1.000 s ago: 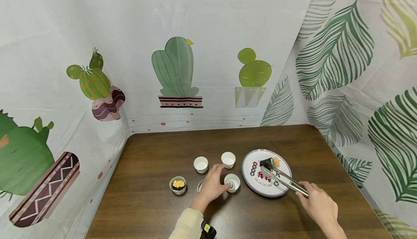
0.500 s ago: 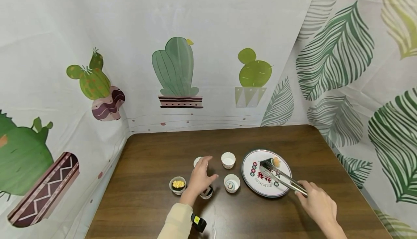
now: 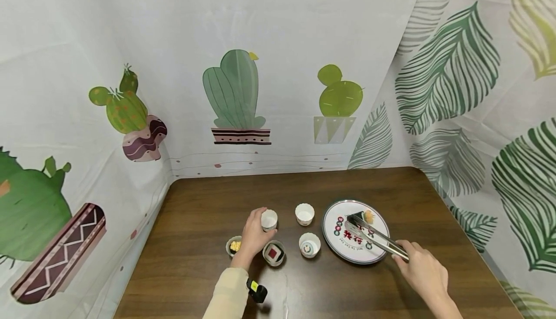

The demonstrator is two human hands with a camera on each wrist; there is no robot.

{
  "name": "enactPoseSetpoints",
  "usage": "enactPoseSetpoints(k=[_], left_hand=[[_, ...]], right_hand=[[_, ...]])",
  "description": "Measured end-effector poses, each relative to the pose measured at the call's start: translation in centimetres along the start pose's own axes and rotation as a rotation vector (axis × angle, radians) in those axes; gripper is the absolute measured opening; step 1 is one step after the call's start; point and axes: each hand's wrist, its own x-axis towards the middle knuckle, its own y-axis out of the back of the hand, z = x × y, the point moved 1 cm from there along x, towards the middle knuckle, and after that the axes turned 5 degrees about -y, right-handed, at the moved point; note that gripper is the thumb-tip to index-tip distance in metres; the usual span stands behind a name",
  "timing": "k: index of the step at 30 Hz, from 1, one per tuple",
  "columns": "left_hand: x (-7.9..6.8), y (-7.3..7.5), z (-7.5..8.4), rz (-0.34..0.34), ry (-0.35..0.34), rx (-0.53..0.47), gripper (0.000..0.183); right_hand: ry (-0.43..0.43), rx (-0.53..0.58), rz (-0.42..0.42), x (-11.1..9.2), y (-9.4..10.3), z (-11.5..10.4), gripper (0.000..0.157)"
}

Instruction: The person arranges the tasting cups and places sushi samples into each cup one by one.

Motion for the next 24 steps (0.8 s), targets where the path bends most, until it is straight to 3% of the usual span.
enactPoseSetpoints(k=[24], left_hand=[[1.0,-1.2,-1.6,-0.016,0.103,0.021,0.072]], right_hand=[[-0.047,-0.041,-0.108,1.8,-0.2,-2.3,0.033]])
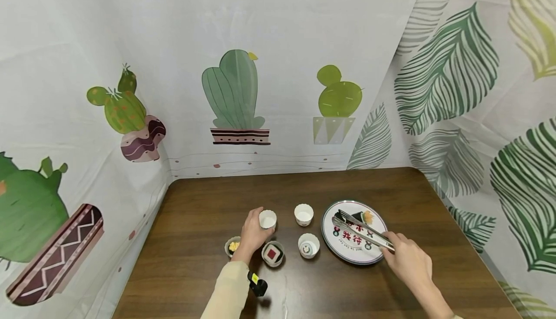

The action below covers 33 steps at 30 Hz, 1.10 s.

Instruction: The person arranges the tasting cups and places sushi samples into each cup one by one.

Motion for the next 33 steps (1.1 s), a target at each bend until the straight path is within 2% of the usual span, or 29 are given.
enactPoseSetpoints(k=[19,33], left_hand=[[0.8,-0.5,-0.6,-0.083,0.049,-0.036,0.080],[1.2,-0.7,-0.7,-0.081,0.043,-0.019,0.071]], right_hand=[[0.045,-0.010,0.010,1.8,-0.2,-1.7,0.036],[0.060,-0.004,-0.021,2.9,-0.6,-3.3,0.033]])
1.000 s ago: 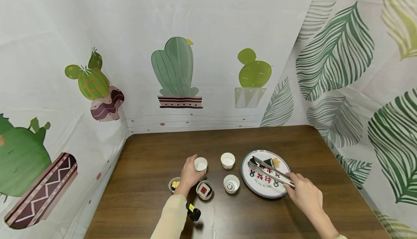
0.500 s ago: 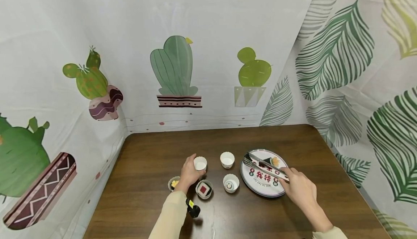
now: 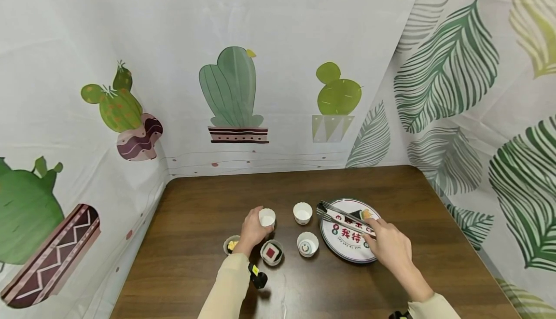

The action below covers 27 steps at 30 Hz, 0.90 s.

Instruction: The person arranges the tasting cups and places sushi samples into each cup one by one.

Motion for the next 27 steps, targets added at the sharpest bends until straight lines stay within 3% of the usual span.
enactPoseSetpoints(k=[27], left_hand=[[-0.1,0.4,0.2,-0.008,0.030,-0.038,0.064]], right_hand=[[0.101,0.021,0.003,2.2,-2.2,-4.6,0.030]])
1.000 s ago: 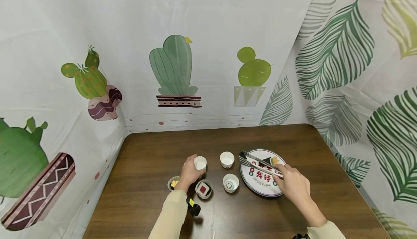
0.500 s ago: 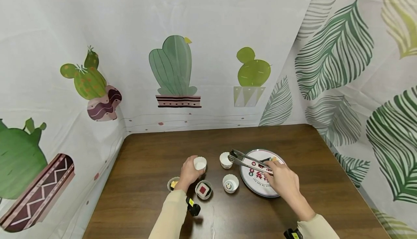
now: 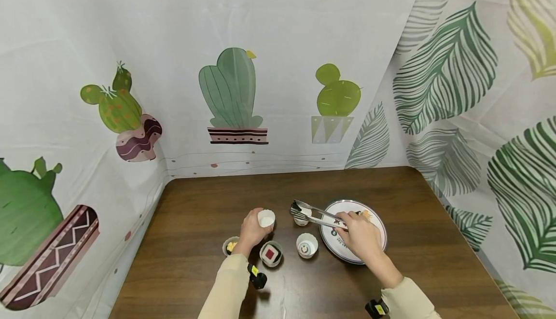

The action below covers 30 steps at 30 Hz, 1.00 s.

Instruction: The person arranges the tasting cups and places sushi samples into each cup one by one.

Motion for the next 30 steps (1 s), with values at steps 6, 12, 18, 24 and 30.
enactPoseSetpoints(k=[6,12,18,24,30], left_hand=[[0.0,0.0,-0.1,0.004,0.003,0.000,0.065],[0.0,0.0,0.0,-0.001,-0.007,-0.002,0.065],[0.0,-0.1,-0.1,0.007,-0.008,-0.006,0.065],[0.0,-0.1,-0.1,0.009,-0.011,0.000,0.064],[0.1,-0.1,0.0,0.007,-0.013,0.008,0.064]], right_hand=[[0.007,0.004,-0.006,0.3,-0.4,-1.3,0.030],[0.015,-0.003,-0.013,0.5,-1.1,-2.2,0.030],[0.039,-0.013,-0.021,0.6,-1.7,-3.2,0.032],[0.041,-0.009,-0.010,0.9,-2.1,-4.1,0.033],[0.044,-0.020,-0.027,1.3,-2.5,-4.7,0.033]])
